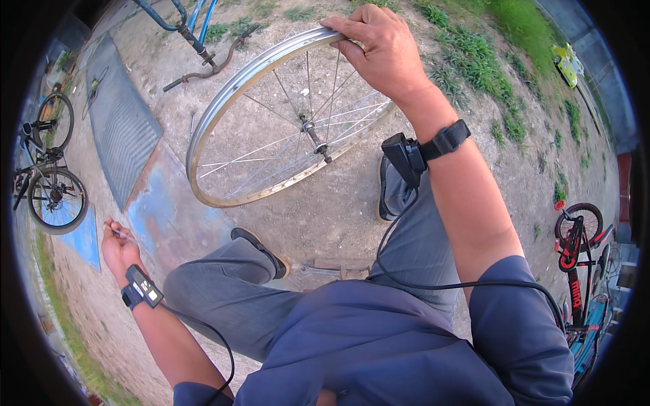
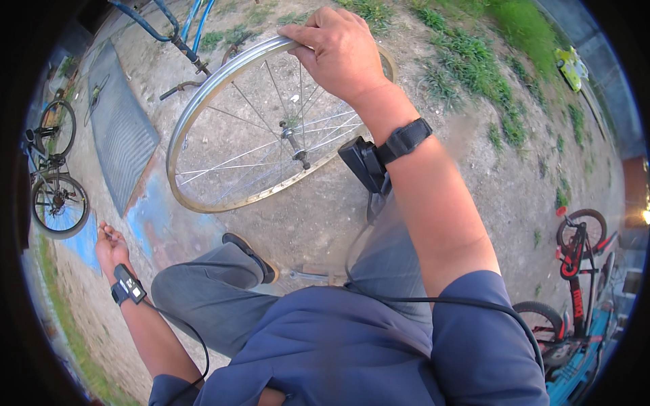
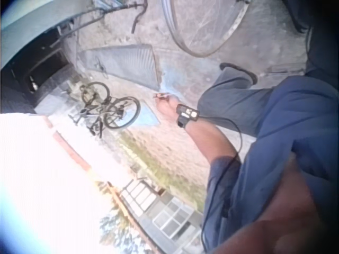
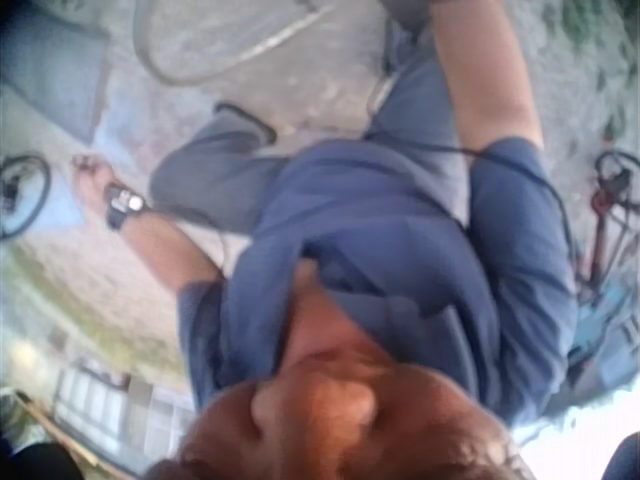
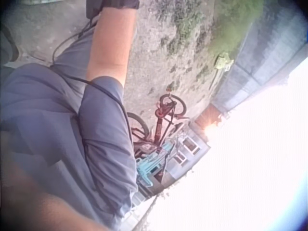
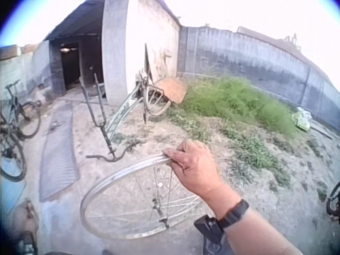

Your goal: The person holds a bicycle wheel and repeatedly inserts and removes spokes, adjusting them by hand. They rotate the wheel to access different spoke holes and continue the process without using tools.

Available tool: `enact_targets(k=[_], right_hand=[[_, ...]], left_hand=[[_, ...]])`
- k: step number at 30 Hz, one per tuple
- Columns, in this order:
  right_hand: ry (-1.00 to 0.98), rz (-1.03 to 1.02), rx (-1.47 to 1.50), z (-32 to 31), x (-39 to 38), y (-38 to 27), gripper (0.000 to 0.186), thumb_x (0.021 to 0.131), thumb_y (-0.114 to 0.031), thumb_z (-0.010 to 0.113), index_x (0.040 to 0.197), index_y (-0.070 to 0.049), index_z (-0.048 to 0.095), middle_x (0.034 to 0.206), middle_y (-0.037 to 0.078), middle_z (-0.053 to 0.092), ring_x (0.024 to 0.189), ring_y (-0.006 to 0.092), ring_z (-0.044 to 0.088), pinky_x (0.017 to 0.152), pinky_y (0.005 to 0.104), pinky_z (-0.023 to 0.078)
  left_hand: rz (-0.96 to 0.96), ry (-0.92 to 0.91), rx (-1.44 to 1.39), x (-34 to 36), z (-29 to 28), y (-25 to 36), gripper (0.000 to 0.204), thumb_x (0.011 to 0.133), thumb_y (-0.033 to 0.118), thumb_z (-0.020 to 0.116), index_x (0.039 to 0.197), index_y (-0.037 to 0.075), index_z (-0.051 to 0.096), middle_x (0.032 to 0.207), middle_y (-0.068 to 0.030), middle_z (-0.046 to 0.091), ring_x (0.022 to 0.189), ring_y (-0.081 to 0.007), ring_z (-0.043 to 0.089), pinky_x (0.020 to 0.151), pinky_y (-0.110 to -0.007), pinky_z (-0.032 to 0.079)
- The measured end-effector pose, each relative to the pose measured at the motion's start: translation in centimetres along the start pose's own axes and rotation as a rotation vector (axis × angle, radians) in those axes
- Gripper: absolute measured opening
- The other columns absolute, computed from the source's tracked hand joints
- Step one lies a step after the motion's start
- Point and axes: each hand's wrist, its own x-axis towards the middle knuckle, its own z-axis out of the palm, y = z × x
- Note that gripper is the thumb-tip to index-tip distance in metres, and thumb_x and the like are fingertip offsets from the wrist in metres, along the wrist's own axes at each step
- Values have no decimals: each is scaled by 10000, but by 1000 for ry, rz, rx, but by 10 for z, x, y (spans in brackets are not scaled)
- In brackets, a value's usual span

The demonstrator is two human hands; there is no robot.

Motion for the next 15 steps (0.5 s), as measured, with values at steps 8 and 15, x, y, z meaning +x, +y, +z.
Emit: enact_targets(k=[8,15], right_hand=[[27,-22,39,-6,-16,1,338,788,-102,846,1110,-202,827,937,23,652,895,262,633,799,395,535],[30,-24,145,-12,-25,-14,343,772,-84,840,1093,-205,832,913,19,639,894,266,636,787,404,538]], left_hand=[[-64,-247,203,10,95,-54,243,1138,145,501,1263,-34,608,1172,-112,696,917,-135,643,791,-236,550],[-280,-435,269,-52,180,-150,243,1128,116,501,1311,-44,509,1287,-202,679,1143,-253,700,941,-322,610]])
